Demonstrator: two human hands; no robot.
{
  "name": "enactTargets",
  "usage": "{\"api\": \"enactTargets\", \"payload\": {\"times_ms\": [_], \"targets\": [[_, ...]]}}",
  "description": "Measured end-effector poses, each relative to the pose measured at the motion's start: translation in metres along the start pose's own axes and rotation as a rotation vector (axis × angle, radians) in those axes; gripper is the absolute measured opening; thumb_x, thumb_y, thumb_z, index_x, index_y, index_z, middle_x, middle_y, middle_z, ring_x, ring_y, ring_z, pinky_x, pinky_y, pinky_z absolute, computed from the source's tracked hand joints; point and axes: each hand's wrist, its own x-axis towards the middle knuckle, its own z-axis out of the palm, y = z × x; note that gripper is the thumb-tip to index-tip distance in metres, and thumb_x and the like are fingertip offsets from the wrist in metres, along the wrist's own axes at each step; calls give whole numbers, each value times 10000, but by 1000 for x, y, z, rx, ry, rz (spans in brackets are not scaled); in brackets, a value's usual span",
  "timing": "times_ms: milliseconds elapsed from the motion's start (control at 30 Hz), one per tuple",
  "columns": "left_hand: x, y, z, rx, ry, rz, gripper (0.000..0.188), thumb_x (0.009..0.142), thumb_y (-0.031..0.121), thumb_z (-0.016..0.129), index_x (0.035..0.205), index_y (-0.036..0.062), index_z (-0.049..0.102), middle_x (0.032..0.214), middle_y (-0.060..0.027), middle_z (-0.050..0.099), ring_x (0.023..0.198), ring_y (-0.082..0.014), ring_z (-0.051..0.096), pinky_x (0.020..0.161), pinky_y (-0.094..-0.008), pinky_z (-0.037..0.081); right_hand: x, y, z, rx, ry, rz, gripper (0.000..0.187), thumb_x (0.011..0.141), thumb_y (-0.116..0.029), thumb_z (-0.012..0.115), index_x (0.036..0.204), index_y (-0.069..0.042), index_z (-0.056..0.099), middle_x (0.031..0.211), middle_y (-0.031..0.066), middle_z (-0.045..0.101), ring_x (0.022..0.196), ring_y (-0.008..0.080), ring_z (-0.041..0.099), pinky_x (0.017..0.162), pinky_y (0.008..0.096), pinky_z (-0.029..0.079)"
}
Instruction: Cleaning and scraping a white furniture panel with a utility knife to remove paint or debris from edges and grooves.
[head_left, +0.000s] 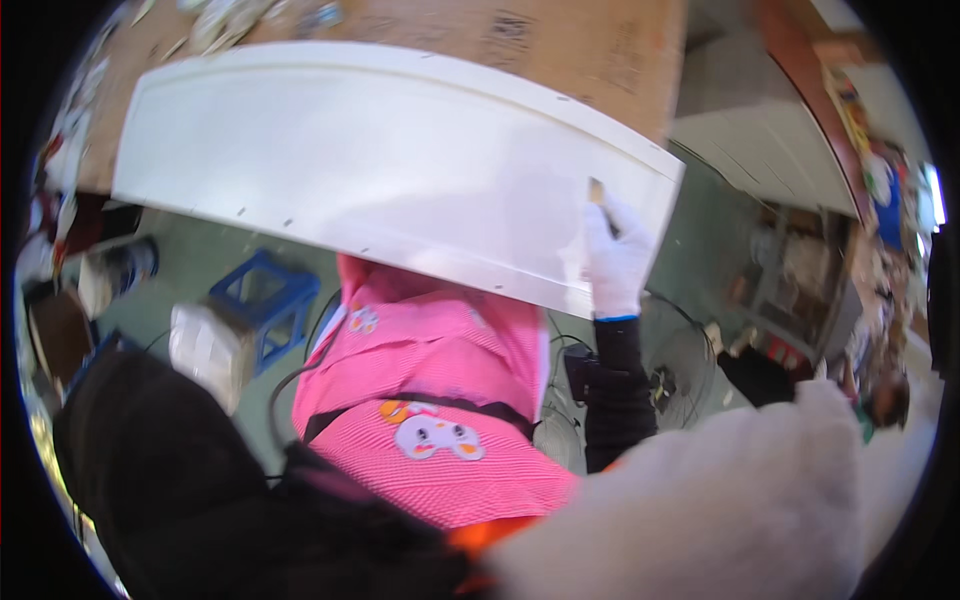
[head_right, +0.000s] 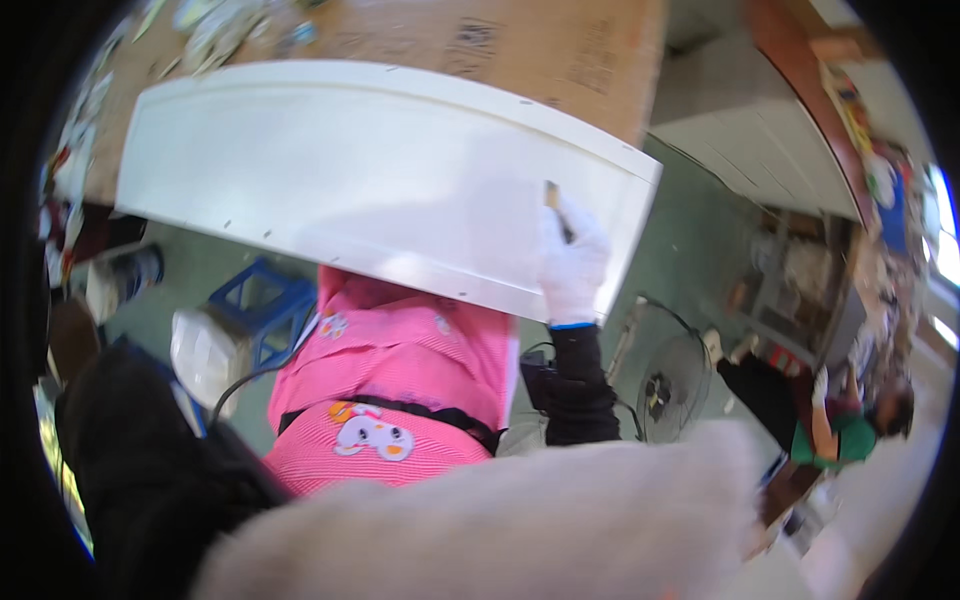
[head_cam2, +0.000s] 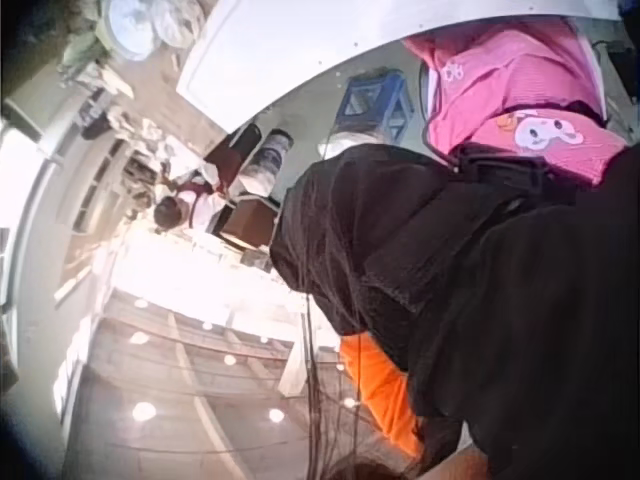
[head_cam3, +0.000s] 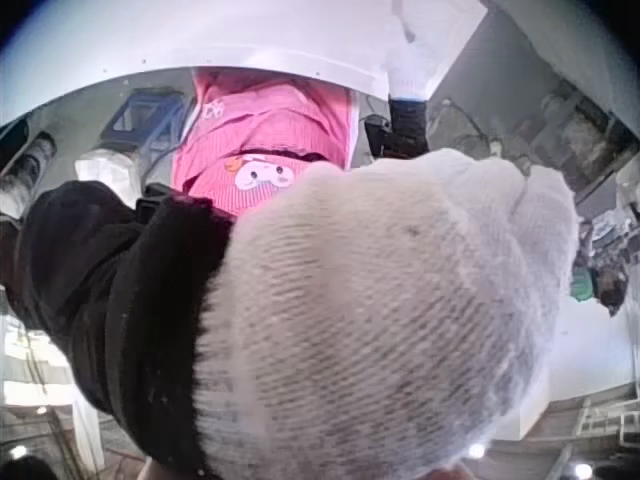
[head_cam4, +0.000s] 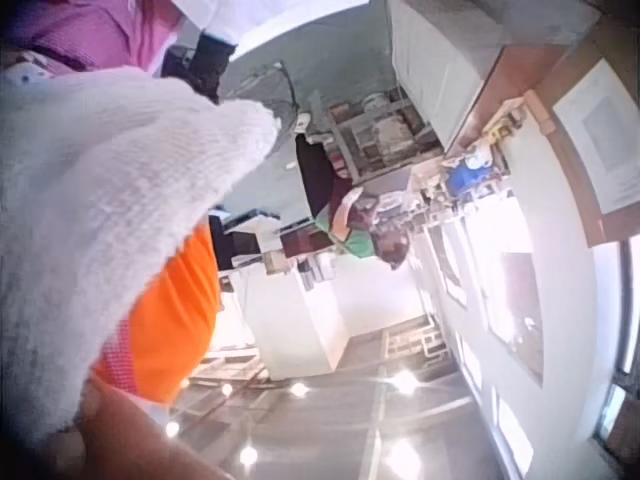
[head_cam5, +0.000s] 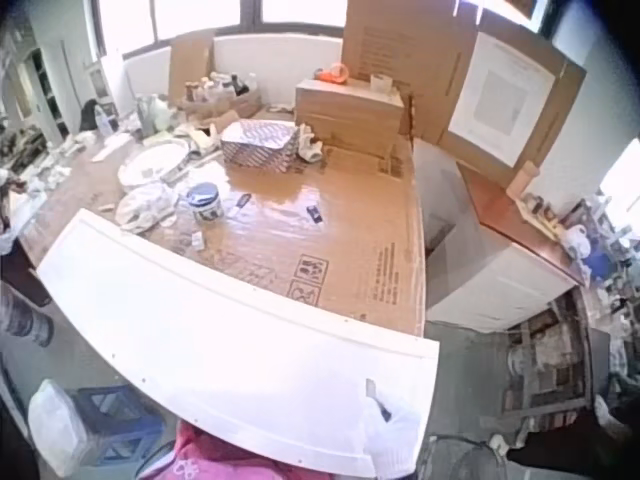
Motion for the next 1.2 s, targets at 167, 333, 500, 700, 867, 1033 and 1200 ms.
{"api": "enactTargets", "payload": {"times_ms": [167,333,500,700,867,1033,1200], "targets": [[-7,-2,-13,-38,-3,23,391,884,164,621,1246,19,596,1077,-122,681,947,-257,698,755,-388,565,5,-19,15,40,-78,115,283,964,-106,665,1193,55,711,779,-18,643,599,29,510,504,227,404],[-16,-1,-45,-34,0,37,381,886,165,618,1238,21,600,1076,-127,683,953,-259,698,762,-388,564,8,-38,43,-12,-152,172,275,918,-133,712,1144,21,743,866,11,680,721,67,568,654,237,467],[-44,-14,-80,-77,-43,65,372,888,167,616,1230,22,603,1075,-131,684,958,-262,698,770,-387,562,8,-60,61,36,-116,292,287,925,-131,710,1150,47,728,806,-18,637,698,54,549,623,249,457],[-87,-40,-161,-157,-121,114,362,890,169,613,1221,24,608,1074,-136,686,965,-265,699,780,-386,561,-6,-85,130,-17,-25,211,302,920,-131,712,1169,38,728,775,-21,648,677,39,554,591,236,454],[-129,-61,-233,-240,-219,164,353,892,171,611,1213,25,611,1072,-140,687,971,-268,699,788,-386,559,-30,-140,230,24,-59,399,344,922,-118,701,1234,27,713,862,-15,684,753,38,581,662,221,466],[-168,-72,-282,-316,-334,184,344,894,172,609,1205,26,615,1071,-144,689,976,-271,699,795,-385,558,-70,-192,329,73,-99,250,362,925,-133,706,1255,16,701,947,27,709,813,78,585,723,248,474],[-186,-82,-308,-350,-436,194,336,896,174,606,1197,27,619,1070,-149,690,982,-273,699,803,-385,557,-101,-225,359,38,-150,422,374,914,-152,717,1259,-9,701,923,53,667,776,107,567,720,273,477]]}}
